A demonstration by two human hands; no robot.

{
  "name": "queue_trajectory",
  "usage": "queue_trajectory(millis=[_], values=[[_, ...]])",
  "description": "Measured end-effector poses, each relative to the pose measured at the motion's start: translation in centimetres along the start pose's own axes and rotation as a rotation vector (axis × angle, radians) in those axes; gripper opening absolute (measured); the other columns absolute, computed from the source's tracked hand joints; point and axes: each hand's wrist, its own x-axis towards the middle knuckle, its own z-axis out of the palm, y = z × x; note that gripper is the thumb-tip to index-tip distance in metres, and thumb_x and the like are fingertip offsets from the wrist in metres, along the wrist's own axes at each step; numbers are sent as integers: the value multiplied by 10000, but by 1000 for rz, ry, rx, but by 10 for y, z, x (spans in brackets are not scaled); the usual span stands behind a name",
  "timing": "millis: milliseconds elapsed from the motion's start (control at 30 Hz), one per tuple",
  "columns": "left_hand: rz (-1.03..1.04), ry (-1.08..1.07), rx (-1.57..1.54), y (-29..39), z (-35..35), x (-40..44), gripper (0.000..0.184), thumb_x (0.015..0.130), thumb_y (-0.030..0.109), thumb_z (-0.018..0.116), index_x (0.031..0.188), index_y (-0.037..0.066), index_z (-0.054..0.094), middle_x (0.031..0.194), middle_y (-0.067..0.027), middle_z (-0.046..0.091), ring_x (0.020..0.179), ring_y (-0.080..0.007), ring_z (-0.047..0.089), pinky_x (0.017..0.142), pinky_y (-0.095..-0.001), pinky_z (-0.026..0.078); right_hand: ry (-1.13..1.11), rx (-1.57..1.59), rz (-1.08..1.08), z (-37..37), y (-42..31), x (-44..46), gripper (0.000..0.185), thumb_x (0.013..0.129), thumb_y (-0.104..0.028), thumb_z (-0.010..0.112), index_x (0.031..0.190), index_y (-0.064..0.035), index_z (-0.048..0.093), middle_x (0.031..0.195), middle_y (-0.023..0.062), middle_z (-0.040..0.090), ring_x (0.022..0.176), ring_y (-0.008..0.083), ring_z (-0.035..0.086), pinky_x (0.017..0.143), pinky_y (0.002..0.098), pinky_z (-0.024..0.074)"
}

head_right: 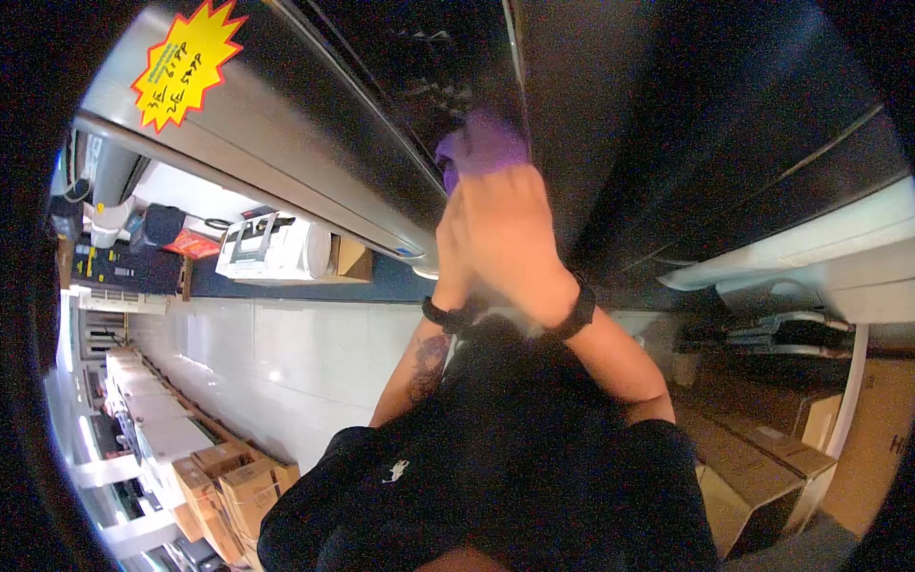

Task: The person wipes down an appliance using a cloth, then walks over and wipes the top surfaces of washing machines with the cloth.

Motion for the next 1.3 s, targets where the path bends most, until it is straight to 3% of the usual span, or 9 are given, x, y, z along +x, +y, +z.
queue_trajectory(millis=[67, 167, 433, 567, 700, 867, 1000, 1167, 1300], values=[[-21, 64, -51, 4, 15, -2, 569, 983, 268, 638, 1458, -9, 492, 1377, -232, 605, 1270, -299, 595, 1071, -425, 449, 69, 12, 1, -6, 6, 7, 553, 760, -150, 675, 1291, -26, 582, 1172, 199, 597, 1077, 388, 560, 895, 494, 438], [-20, 68, -30, 1, 12, -5, 570, 975, 257, 647, 1453, -14, 496, 1373, -235, 606, 1270, -301, 594, 1071, -423, 449, -25, 66, 106, -4, -12, 19, 655, 813, -116, 659, 1424, 29, 473, 1433, 267, 472, 1331, 463, 453, 1109, 528, 373], [124, -6, 424, -71, 6, -36, 575, 952, 228, 670, 1440, -28, 505, 1364, -241, 609, 1272, -306, 591, 1071, -418, 449, 102, 55, 48, 79, 22, -34, 696, 786, -77, 664, 1413, 109, 428, 1408, 336, 449, 1314, 526, 432, 1117, 550, 364], [-298, 180, 36, -58, 5, -54, 546, 921, 157, 676, 1410, -36, 527, 1356, -237, 614, 1273, -330, 588, 1077, -421, 446, -183, 249, 315, 99, 34, -76, 706, 784, -77, 661, 1413, 126, 412, 1406, 361, 435, 1303, 545, 432, 1118, 548, 366], [-57, 273, 147, -34, -12, -63, 430, 885, 7, 564, 1312, -5, 618, 1277, -221, 658, 1200, -324, 629, 1037, -420, 476, -63, 274, 264, 98, 27, -83, 648, 795, -39, 618, 1402, 102, 441, 1383, 317, 479, 1270, 523, 463, 1087, 535, 393], [-17, 376, -11, -14, -34, -37, 321, 852, -82, 493, 1103, 16, 667, 948, -28, 638, 843, -93, 565, 779, -240, 462, 74, 447, 84, 50, 9, -54, 510, 794, 36, 560, 1302, 65, 552, 1281, 246, 573, 1196, 487, 522, 1061, 490, 415], [2, 252, -172, 56, -48, 1, 389, 909, -18, 509, 1270, 62, 630, 880, 9, 596, 796, -57, 506, 713, -234, 426, 115, 462, 119, 65, 1, -36, 400, 859, 67, 526, 1257, 82, 566, 1238, 226, 609, 1148, 409, 589, 1026, 439, 452], [-25, 152, -68, 68, -61, 28, 432, 911, 70, 543, 1336, 27, 603, 886, -125, 703, 802, -131, 654, 763, -305, 528, 22, 670, 307, 98, 2, -20, 482, 937, -80, 535, 1387, 84, 484, 1397, 322, 511, 1320, 469, 485, 1097, 502, 396], [33, 76, -12, 60, -73, 31, 385, 907, 61, 552, 1281, 30, 640, 896, -158, 718, 778, -184, 693, 741, -310, 533, 46, 396, 463, 102, -5, 8, 470, 949, -162, 627, 1345, 69, 526, 1232, 303, 642, 1130, 449, 634, 956, 461, 513]])
